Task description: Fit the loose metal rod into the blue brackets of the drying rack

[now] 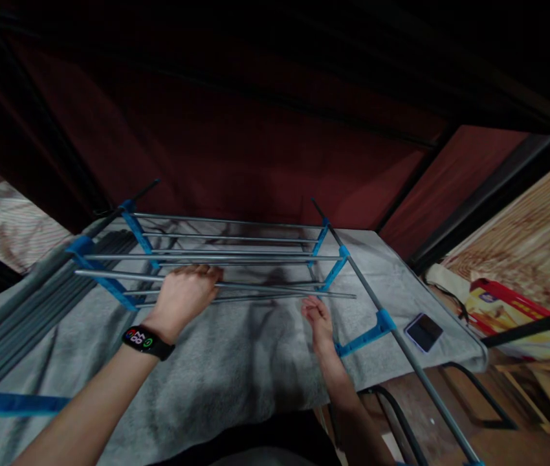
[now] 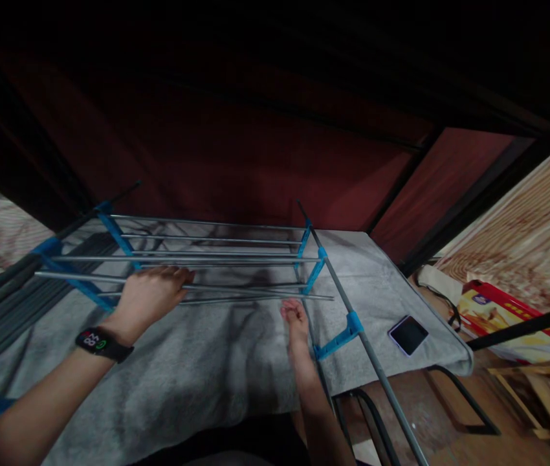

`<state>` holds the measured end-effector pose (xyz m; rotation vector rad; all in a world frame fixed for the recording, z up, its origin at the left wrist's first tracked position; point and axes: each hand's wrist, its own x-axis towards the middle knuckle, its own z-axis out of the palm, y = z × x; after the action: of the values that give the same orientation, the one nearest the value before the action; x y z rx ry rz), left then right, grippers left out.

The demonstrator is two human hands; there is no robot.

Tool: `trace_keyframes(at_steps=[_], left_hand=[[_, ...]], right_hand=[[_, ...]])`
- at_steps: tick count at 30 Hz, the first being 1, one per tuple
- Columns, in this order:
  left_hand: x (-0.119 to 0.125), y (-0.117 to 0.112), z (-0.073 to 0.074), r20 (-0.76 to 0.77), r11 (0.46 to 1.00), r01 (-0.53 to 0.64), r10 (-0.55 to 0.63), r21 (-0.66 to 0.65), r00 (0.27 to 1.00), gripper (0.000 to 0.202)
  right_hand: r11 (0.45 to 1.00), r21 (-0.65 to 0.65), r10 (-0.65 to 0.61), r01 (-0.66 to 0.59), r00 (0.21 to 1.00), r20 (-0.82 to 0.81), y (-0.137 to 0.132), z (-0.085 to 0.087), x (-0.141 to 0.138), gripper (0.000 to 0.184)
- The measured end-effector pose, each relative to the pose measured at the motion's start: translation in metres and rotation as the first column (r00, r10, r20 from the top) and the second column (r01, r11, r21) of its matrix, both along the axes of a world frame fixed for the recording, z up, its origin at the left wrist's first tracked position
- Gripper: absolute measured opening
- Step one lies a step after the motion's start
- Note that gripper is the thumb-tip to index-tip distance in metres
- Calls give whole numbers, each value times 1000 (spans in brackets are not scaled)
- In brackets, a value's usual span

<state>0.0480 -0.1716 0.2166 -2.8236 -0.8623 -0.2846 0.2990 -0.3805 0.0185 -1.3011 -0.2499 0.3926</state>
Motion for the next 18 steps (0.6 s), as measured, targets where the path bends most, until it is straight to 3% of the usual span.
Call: trace_keyframes(at_steps=[3,9,14,18], left_hand=[[-18,9,-24,9,999,-35,35,-20,999,30],[-40,15,-62,0,989,-126,126,-74,992,37],[-44,15,-72,7,983,-149,150,-110,989,41],[-46,16,-74,28,992,-67,70,-108,997,39]], right_hand=[[986,165,34,-2,981,-191,-9,24,5,27],[956,287,143,-61,951,-273,-11,61,18,15],[960,278,109,-38,963,-245,3,72,21,19],[963,270,81,-8,962,-262,11,72,26,17]])
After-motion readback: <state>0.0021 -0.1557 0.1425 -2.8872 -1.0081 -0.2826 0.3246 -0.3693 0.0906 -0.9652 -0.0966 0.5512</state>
